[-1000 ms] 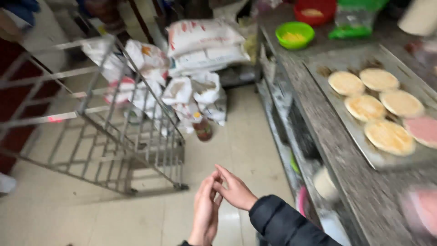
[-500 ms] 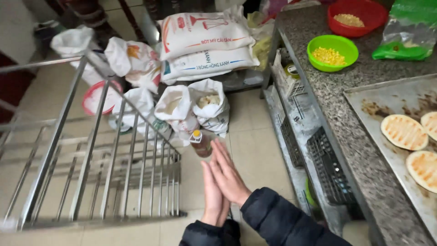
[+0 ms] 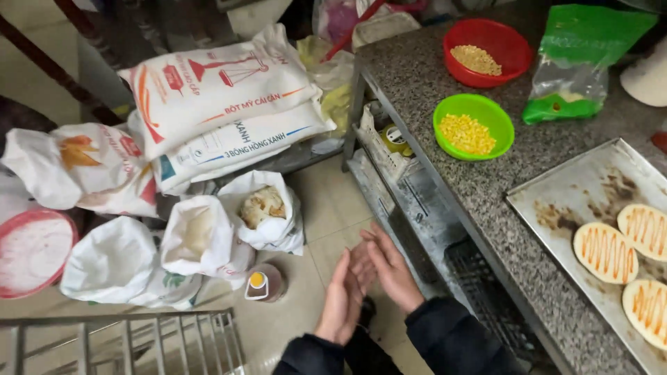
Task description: The person places slices of processed meat onto round bread buns that have been drizzled with sauce on a metal tray. The person briefly moves to the stove to check the oil temperature and adjust the burner, then returns to continue placing meat slices on the remaining buns.
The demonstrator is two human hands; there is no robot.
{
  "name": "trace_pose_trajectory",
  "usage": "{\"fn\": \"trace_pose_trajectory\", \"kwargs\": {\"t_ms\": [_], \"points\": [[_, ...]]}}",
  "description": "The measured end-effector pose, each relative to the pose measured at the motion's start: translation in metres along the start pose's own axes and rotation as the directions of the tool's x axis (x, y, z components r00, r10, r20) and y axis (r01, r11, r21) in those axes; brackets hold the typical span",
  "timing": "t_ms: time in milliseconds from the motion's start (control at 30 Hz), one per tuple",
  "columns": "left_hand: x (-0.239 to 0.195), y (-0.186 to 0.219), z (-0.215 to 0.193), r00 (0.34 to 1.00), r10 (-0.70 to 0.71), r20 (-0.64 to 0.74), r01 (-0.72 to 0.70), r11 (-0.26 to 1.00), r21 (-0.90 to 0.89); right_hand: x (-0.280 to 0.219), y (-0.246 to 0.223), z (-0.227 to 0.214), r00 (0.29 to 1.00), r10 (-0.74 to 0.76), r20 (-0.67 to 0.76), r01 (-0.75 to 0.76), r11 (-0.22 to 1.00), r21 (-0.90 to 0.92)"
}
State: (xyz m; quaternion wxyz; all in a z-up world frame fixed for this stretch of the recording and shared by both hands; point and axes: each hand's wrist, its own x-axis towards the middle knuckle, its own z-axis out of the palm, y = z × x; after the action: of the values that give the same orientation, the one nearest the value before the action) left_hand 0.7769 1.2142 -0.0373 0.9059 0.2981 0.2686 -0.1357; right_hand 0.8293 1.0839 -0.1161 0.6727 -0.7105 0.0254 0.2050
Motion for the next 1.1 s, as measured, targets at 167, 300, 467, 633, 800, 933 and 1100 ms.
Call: {"fn": "trace_pose_trajectory", "kwargs": {"t_ms": [167, 300, 467, 633, 800, 933, 1100], "points": [[0.055, 0.057, 0.01, 0.994, 0.088, -0.061, -0.085, 0.995, 0.055, 0.071, -0.033, 0.008, 0.996, -0.014, 0.087, 0.019, 0.998, -0.064], [0.105, 0.085, -0.011, 0.963, 0.261, -0.064, -0.256, 0.963, 0.079, 0.11, -0.034, 0.028, 0.996, -0.006, 0.089, 0.022, 0.983, -0.181], [0.224, 0.115, -0.069, 0.956, 0.278, -0.09, -0.235, 0.914, 0.33, 0.166, 0.009, 0.029, 0.971, -0.18, 0.157, 0.171, 0.983, 0.066], [0.369, 0.13, -0.124, 0.969, 0.229, -0.096, -0.152, 0.852, 0.502, 0.218, -0.036, 0.024, 0.887, 0.455, -0.07, -0.451, 0.89, 0.074], [0.502, 0.126, -0.129, 0.985, 0.167, -0.052, -0.062, 0.613, 0.788, 0.264, -0.019, 0.022, 0.74, 0.646, -0.185, -0.63, 0.763, 0.143], [0.595, 0.073, -0.124, 0.996, 0.071, 0.048, -0.072, 0.383, 0.921, 0.282, 0.041, 0.019, 0.782, 0.496, -0.378, -0.484, 0.865, 0.133], [0.645, 0.04, -0.075, 0.989, -0.012, 0.148, -0.137, 0.323, 0.936, 0.295, 0.084, 0.008, 0.755, 0.43, -0.495, -0.42, 0.897, 0.139]]}}
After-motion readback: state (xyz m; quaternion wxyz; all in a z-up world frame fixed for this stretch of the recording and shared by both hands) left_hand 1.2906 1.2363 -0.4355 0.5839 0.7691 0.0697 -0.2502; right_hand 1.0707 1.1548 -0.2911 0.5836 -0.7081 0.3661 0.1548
